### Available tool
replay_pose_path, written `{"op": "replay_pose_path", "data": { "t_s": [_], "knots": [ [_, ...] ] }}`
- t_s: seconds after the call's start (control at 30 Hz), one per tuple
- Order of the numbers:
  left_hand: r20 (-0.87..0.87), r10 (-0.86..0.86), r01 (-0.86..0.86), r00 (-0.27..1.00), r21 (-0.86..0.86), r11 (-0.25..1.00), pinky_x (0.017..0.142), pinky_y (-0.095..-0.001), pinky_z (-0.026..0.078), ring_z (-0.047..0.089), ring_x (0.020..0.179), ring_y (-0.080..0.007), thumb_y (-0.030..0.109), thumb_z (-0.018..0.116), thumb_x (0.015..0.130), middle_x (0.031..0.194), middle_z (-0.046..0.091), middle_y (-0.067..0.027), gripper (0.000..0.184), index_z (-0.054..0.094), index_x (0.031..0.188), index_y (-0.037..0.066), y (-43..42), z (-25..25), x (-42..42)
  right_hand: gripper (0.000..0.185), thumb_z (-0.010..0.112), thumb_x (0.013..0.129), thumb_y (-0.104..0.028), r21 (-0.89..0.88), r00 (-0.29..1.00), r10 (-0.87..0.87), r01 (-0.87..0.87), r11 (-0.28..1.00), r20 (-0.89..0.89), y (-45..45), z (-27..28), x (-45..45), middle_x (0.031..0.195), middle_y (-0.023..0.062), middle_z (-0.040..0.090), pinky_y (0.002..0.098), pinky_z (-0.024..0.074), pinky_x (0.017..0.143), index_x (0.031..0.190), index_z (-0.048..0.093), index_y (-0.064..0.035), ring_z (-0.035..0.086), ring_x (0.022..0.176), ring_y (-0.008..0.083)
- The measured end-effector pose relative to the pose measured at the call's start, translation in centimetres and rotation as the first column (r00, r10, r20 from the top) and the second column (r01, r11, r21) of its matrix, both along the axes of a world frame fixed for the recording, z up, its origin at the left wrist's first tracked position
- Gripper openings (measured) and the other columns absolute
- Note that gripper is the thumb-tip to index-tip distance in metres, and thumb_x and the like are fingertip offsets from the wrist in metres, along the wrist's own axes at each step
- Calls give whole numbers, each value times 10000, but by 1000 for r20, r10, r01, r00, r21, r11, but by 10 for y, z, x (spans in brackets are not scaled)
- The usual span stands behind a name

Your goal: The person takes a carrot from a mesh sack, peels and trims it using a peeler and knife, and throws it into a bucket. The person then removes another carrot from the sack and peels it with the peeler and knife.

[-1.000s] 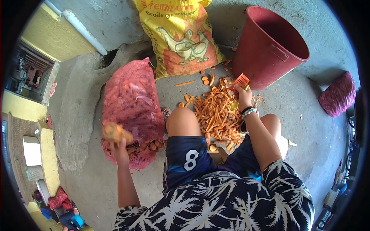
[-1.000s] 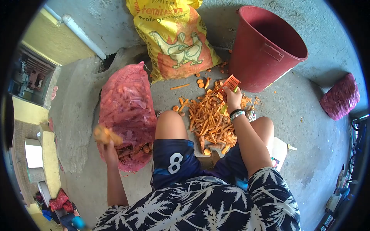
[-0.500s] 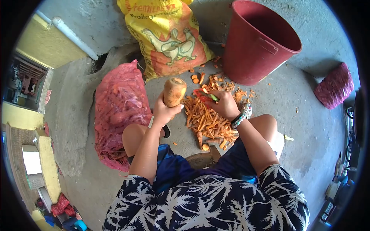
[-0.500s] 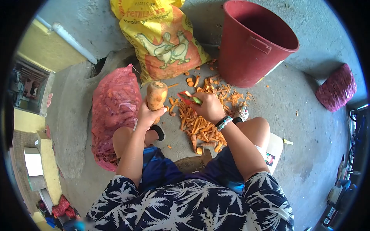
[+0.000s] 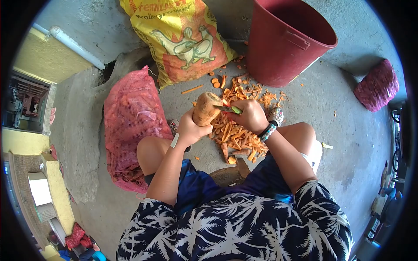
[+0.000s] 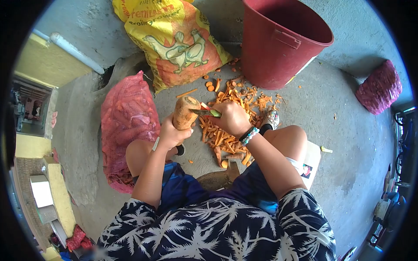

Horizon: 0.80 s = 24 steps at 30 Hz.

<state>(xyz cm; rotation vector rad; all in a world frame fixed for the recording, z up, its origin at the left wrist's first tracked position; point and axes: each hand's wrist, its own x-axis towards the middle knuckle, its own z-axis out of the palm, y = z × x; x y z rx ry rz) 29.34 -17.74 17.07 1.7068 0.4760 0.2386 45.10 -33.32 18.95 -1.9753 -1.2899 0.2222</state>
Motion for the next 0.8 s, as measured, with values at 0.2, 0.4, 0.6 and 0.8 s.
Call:
{"op": "replay_pose_path", "data": {
  "t_s": [0.2, 0.4, 0.6, 0.8],
  "knots": [
    [-26, -75, 75, 997, -2, 997, 674, -263, 459, 568, 729, -112, 65, 681, 598, 792, 592, -32, 352, 555, 923, 14, -4, 15, -4, 154, 696, 673, -226, -86, 997, 72, -75, 994, -31, 4, 0, 0, 623, 131, 589, 367, 470, 549, 700, 641, -85, 581, 581, 290],
    [-52, -329, 285, 943, -384, 878, 731, -285, 449, 557, 779, -143, 167, 691, 574, 896, 593, -44, 463, 554, 982, -3, -4, -1, -6, 101, 646, 638, -98, -11, 986, 139, -140, 990, -90, 12, -7, 3, 612, 136, 569, 352, 448, 533, 685, 592, -26, 561, 559, 283],
    [18, -7, 6, 1000, 82, 997, 612, -259, 435, 526, 654, -101, 100, 677, 579, 736, 566, -21, 317, 562, 864, 25, -16, 14, 1, 150, 650, 682, -187, -210, 987, 29, -63, 976, -160, 11, -13, 6, 684, 165, 595, 385, 469, 600, 711, 612, -45, 580, 640, 327],
    [-33, -342, 309, 939, -358, 881, 604, -259, 433, 530, 635, -102, 105, 682, 581, 776, 573, -24, 366, 544, 910, 24, -12, 9, -2, 124, 623, 663, -144, -91, 985, 155, -162, 983, -75, 18, -20, 8, 673, 174, 590, 387, 471, 614, 678, 596, -24, 583, 646, 327]
  ]
}}
